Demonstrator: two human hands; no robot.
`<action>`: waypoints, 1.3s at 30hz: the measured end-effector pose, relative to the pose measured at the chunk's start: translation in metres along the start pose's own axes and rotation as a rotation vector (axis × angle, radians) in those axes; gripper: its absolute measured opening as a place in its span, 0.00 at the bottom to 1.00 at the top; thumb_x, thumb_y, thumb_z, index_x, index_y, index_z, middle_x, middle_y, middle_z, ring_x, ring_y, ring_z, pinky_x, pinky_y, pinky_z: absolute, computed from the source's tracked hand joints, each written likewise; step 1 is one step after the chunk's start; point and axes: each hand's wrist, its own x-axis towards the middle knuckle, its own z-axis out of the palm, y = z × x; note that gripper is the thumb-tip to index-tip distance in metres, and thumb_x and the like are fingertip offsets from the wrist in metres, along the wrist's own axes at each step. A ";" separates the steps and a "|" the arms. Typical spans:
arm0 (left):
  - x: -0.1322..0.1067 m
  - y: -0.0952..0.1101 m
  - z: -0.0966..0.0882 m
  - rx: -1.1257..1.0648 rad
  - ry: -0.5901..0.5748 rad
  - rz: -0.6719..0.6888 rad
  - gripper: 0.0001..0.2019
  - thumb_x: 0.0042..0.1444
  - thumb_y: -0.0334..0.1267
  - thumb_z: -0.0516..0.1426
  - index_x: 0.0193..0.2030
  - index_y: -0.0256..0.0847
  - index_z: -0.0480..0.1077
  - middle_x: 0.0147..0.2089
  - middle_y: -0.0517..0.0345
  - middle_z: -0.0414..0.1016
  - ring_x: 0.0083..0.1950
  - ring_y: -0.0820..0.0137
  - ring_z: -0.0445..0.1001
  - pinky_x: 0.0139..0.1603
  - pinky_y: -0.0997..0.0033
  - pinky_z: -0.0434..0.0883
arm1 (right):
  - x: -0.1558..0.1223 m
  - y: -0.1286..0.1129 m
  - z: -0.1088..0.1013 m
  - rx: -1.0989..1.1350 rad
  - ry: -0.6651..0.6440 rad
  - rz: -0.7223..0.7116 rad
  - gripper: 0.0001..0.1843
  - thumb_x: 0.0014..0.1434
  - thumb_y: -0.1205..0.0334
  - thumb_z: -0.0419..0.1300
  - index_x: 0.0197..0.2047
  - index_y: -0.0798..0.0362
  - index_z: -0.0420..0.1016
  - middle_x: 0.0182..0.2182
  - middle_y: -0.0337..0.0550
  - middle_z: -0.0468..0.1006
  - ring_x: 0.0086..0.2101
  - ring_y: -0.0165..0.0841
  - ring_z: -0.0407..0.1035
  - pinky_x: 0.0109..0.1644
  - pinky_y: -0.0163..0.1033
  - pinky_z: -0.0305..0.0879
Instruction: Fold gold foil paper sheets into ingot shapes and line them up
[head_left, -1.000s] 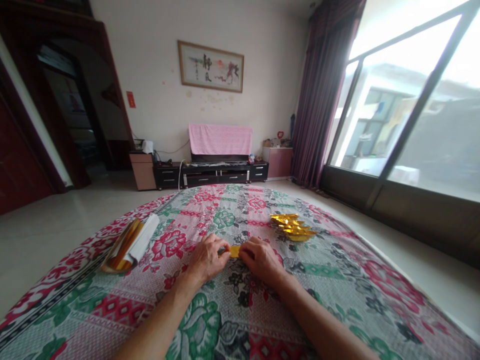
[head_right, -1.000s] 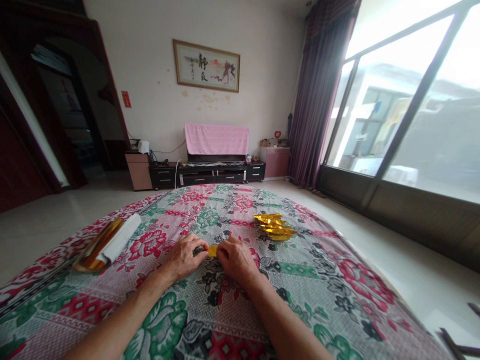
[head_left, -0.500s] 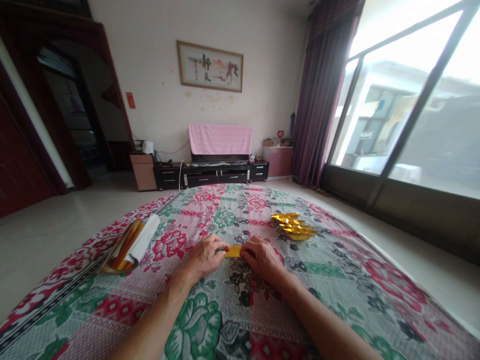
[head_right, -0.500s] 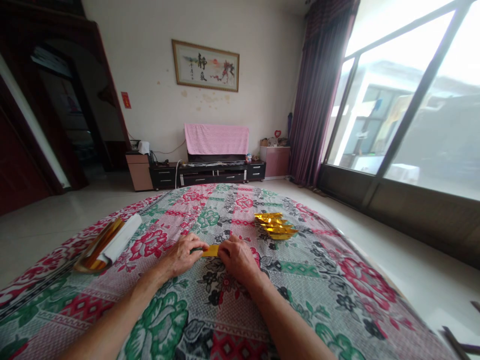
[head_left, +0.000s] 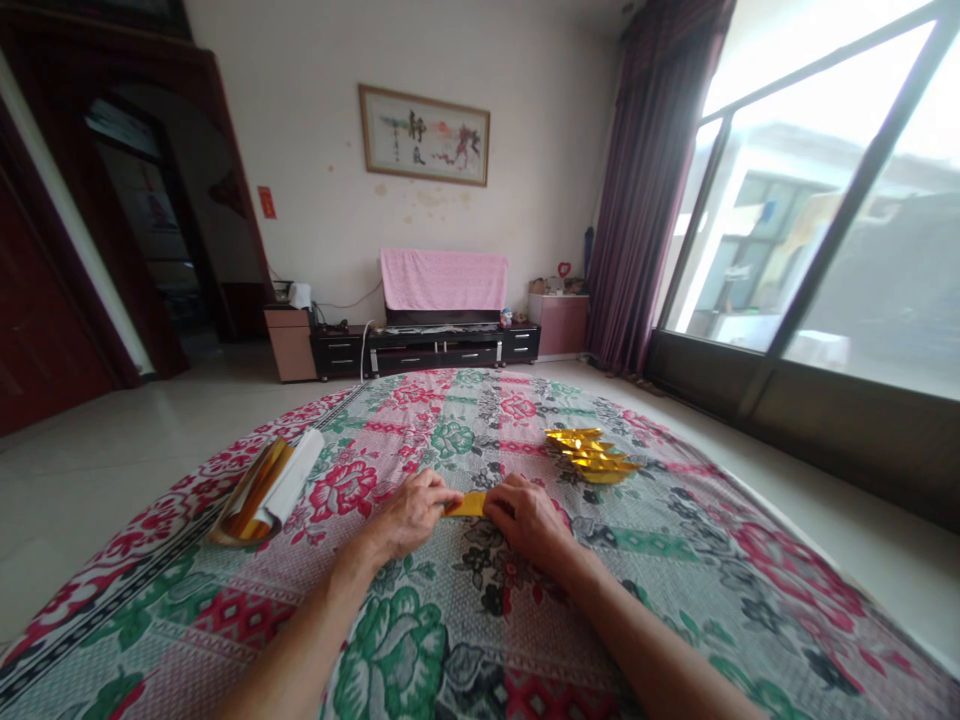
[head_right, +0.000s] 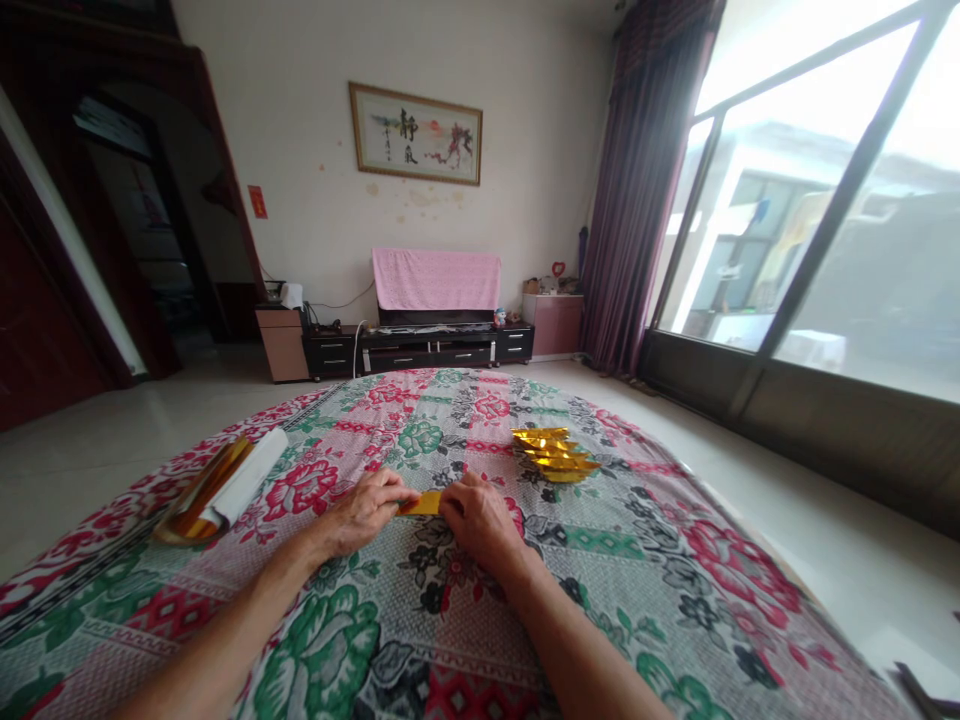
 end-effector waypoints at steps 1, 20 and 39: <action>0.001 -0.001 0.000 -0.005 0.001 -0.003 0.18 0.56 0.32 0.46 0.44 0.54 0.73 0.42 0.58 0.68 0.44 0.71 0.67 0.48 0.72 0.65 | 0.000 0.000 0.000 -0.001 0.002 0.001 0.09 0.58 0.64 0.53 0.31 0.52 0.74 0.29 0.40 0.71 0.32 0.29 0.65 0.36 0.31 0.55; 0.004 0.002 -0.002 -0.031 -0.013 -0.061 0.20 0.47 0.27 0.48 0.41 0.50 0.75 0.43 0.59 0.69 0.46 0.70 0.67 0.51 0.70 0.64 | 0.000 -0.002 -0.001 -0.009 -0.002 0.007 0.08 0.57 0.64 0.53 0.31 0.52 0.74 0.29 0.40 0.71 0.31 0.28 0.65 0.35 0.31 0.55; 0.004 0.004 0.003 -0.028 0.061 -0.046 0.15 0.48 0.29 0.51 0.38 0.46 0.75 0.40 0.58 0.71 0.44 0.70 0.69 0.50 0.71 0.65 | 0.000 -0.001 0.000 0.003 -0.011 0.013 0.09 0.58 0.64 0.52 0.31 0.52 0.73 0.30 0.40 0.69 0.32 0.28 0.64 0.36 0.32 0.56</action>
